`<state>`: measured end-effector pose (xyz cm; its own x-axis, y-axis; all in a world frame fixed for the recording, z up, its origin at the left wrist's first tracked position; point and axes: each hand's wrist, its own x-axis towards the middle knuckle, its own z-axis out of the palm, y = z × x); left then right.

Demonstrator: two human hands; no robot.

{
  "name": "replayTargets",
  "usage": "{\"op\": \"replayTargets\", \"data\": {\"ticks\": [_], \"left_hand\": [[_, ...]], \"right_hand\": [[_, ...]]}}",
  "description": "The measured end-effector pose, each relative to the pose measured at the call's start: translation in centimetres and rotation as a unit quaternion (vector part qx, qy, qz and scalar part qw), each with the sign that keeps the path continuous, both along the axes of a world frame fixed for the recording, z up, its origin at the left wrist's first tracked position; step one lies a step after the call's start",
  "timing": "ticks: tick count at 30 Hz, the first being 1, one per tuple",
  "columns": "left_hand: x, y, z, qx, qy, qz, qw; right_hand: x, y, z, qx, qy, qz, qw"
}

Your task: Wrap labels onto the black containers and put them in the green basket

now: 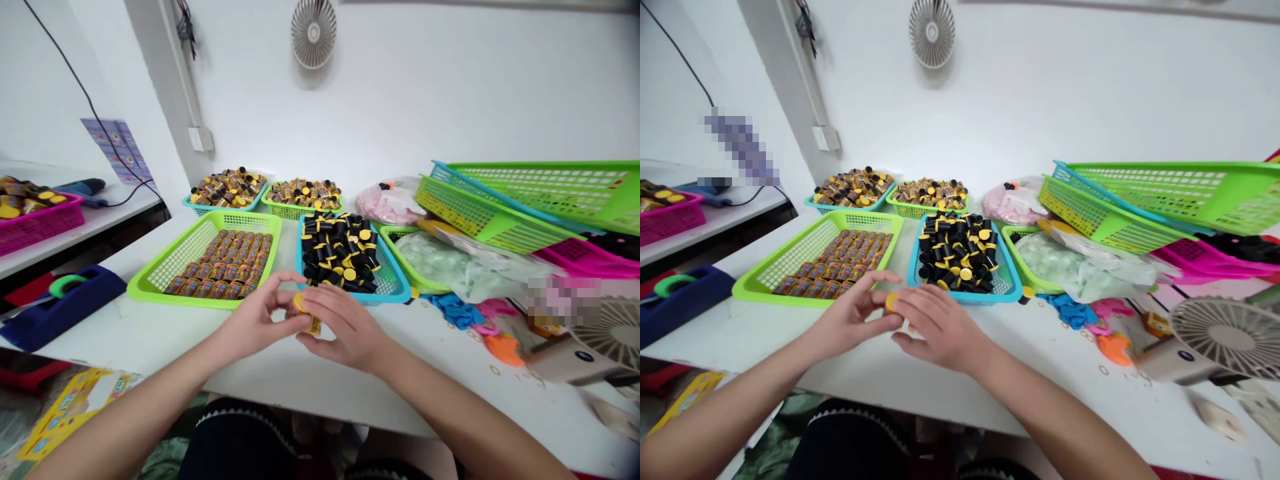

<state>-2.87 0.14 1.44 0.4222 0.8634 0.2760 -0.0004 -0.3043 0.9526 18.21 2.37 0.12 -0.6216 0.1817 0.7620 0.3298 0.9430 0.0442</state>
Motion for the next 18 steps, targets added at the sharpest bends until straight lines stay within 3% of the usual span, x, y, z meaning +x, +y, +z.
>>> {"op": "replayTargets", "data": {"ticks": [2,5,8,10,12,18], "left_hand": [[-2.0,1.7,1.5,0.052,0.14,0.085,0.985],[-5.3,6.0,3.4,0.08,0.294,0.16,0.939],[-8.0,10.7,4.1,0.056,0.402,0.226,0.886],[-8.9,13.2,3.6,0.037,0.451,0.257,0.854],[-9.3,14.8,2.7,0.02,0.477,0.256,0.841],[-9.3,16.1,0.7,-0.022,0.536,0.224,0.814]], "right_hand": [[1.1,2.4,1.0,-0.115,-0.074,-0.056,0.989],[3.2,7.0,1.9,-0.26,-0.196,-0.164,0.931],[4.5,10.6,1.9,-0.322,-0.331,-0.133,0.877],[4.7,11.6,1.6,-0.332,-0.352,-0.118,0.867],[4.5,11.9,1.2,-0.339,-0.341,-0.13,0.867],[5.2,11.7,0.2,-0.373,-0.293,-0.161,0.865]]}}
